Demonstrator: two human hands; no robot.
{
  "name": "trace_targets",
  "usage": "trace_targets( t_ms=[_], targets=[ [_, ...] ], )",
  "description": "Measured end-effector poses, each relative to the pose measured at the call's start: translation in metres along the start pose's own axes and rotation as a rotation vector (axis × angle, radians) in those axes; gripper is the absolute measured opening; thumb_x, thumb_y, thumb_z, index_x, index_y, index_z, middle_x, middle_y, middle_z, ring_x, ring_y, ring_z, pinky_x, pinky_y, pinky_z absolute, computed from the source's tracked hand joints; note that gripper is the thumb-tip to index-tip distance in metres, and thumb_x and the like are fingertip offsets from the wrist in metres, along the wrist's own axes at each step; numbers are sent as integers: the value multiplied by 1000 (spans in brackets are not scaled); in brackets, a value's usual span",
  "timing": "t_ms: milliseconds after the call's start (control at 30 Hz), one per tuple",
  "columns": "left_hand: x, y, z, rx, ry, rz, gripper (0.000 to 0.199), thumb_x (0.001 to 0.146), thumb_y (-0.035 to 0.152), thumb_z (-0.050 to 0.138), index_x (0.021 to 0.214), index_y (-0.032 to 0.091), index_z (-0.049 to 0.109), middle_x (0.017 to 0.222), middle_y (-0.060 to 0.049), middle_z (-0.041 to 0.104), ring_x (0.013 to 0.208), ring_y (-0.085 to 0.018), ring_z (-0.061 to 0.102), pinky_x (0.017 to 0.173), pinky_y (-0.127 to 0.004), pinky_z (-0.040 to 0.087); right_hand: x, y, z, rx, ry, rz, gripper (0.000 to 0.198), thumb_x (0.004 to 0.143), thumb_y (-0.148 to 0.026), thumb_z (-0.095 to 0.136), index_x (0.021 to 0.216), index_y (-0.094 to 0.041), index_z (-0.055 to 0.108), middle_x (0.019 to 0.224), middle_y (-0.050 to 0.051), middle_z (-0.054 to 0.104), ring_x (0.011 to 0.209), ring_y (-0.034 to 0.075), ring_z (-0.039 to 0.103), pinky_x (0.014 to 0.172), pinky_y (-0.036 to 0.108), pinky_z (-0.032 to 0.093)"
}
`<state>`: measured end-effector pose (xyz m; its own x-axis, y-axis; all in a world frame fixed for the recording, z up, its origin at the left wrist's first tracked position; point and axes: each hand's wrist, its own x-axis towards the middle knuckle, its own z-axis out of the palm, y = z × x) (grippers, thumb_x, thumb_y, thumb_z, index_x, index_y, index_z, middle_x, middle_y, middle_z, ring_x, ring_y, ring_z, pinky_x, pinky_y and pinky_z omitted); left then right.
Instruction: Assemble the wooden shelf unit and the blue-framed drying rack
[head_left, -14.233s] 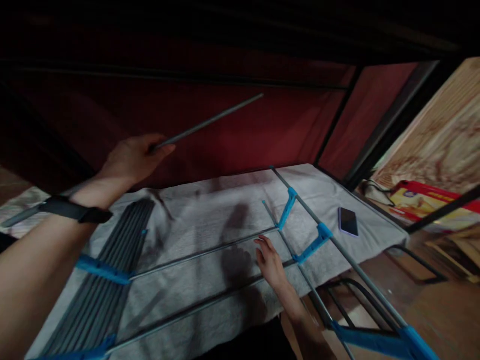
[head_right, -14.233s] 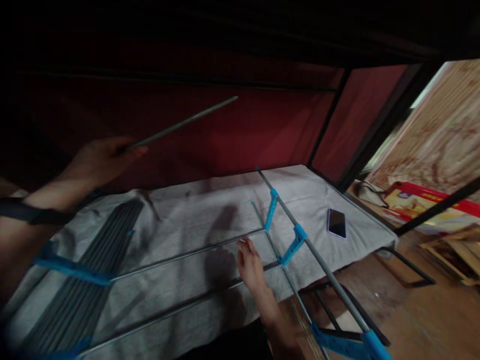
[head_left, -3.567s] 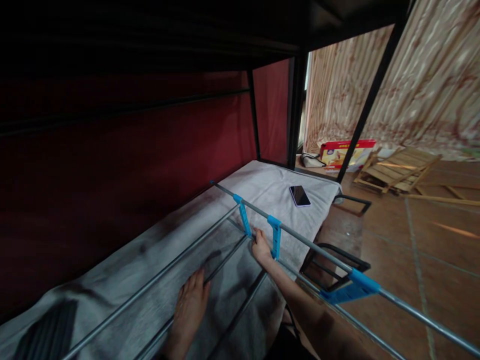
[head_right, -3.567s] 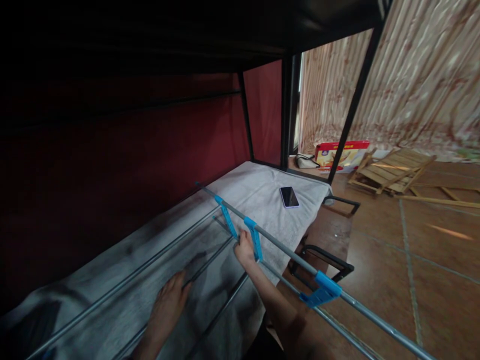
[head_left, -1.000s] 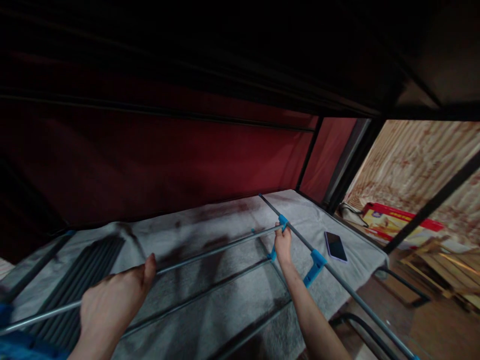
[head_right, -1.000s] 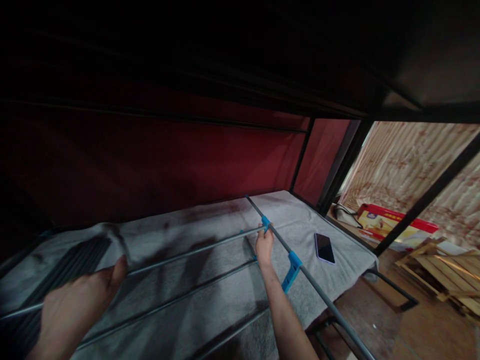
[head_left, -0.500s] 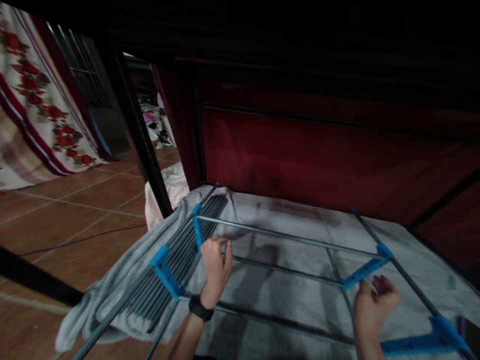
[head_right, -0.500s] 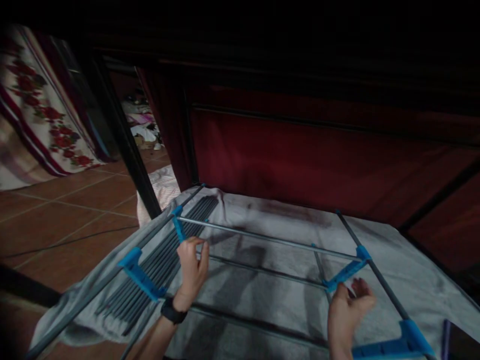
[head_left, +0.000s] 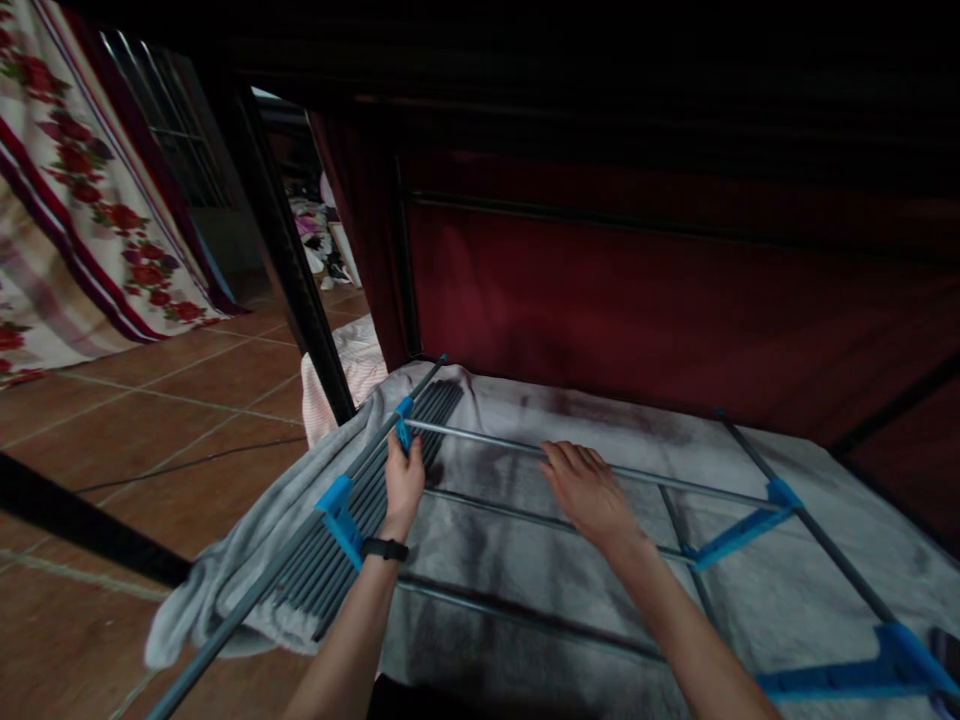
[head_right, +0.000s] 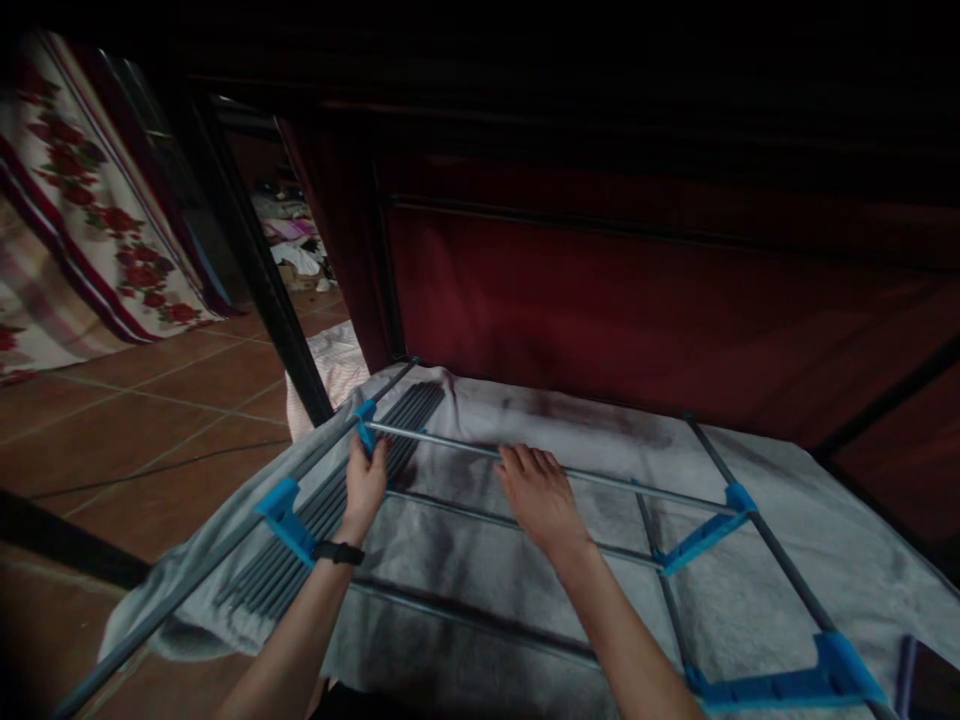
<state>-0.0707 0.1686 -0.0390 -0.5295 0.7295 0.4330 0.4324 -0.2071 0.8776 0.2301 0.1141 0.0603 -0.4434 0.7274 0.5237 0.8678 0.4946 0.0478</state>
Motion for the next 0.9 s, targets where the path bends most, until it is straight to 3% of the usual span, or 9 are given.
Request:
trace_targets(
  t_ms=[100,200,367,633,800,900],
  targets=[
    [2,-12,4,-15,6,-12,41,94,48,51,118,16,59,97,-11,70,94,-27,69,95,-43,55,9,-5,14,-64,-76,29,18,105,-28,48,103,-21,64,96,8,70,90,23,62,85,34,43],
    [2,-18,9,-5,44,3,41,94,52,49,114,17,58,105,-13,70,103,-27,67,100,-44,52,13,-3,20,-81,-101,38,17,104,-27,50,93,-22,61,90,6,70,85,21,63,78,31,41],
    [1,-19,13,21,64,14,41,95,48,48,120,15,55,118,-18,67,117,-30,62,107,-47,48,18,3,18,-28,-146,32,19,105,-30,50,91,-22,60,86,5,71,79,19,65,70,31,38],
    [-1,-19,15,27,72,15,41,96,44,46,122,13,54,117,-19,67,113,-32,64,106,-48,48,22,3,11,3,-230,53,18,105,-31,48,93,-24,59,85,1,73,77,19,69,64,31,33],
    [1,-19,14,4,69,-8,34,94,42,49,116,16,55,111,-15,66,109,-29,64,105,-46,48,22,3,11,12,-169,43,21,106,-31,46,93,-23,60,85,2,73,78,19,68,65,32,36],
    [1,-17,13,0,53,-27,31,94,43,51,112,18,56,101,-11,65,104,-29,64,103,-47,49,16,-1,14,3,-34,13,18,105,-30,48,107,-21,63,97,7,74,90,22,67,80,35,43]
  ],
)
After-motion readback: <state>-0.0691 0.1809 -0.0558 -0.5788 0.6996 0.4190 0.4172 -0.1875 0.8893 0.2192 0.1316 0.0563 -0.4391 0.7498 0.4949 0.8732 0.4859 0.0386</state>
